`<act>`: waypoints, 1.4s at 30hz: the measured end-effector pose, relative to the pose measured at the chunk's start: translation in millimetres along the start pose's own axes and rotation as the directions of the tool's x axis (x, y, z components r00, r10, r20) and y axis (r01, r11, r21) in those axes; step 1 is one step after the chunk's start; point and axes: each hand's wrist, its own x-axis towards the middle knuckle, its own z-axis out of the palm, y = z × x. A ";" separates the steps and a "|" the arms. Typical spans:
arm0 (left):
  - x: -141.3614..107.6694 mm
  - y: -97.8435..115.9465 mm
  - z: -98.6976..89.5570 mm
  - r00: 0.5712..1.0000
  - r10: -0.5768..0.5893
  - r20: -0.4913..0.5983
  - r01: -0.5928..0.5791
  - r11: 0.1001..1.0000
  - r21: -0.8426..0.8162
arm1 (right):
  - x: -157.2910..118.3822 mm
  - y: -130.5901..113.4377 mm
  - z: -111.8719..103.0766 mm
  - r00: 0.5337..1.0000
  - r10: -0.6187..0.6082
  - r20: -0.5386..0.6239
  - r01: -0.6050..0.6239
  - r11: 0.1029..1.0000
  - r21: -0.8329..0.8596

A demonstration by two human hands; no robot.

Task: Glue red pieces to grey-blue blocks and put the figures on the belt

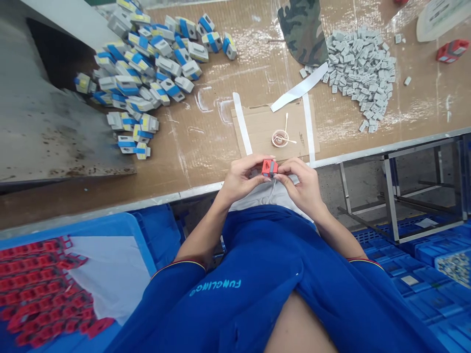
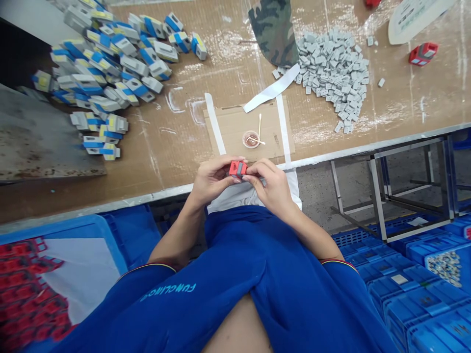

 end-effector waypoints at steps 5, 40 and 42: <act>2.3 0.8 -3.3 0.999 0.034 0.031 -0.037 0.996 0.087 | -1.6 2.6 5.3 1.000 -0.012 0.019 0.013 0.999 -0.039; 0.6 2.3 1.7 0.999 -0.038 -0.017 0.035 0.992 -0.125 | 1.2 2.9 8.0 0.998 -0.062 -0.018 0.061 0.997 -0.054; 0.5 2.1 1.6 1.000 -0.029 -0.009 0.028 0.992 -0.126 | 1.3 2.5 5.8 0.997 -0.080 0.000 0.079 0.993 -0.085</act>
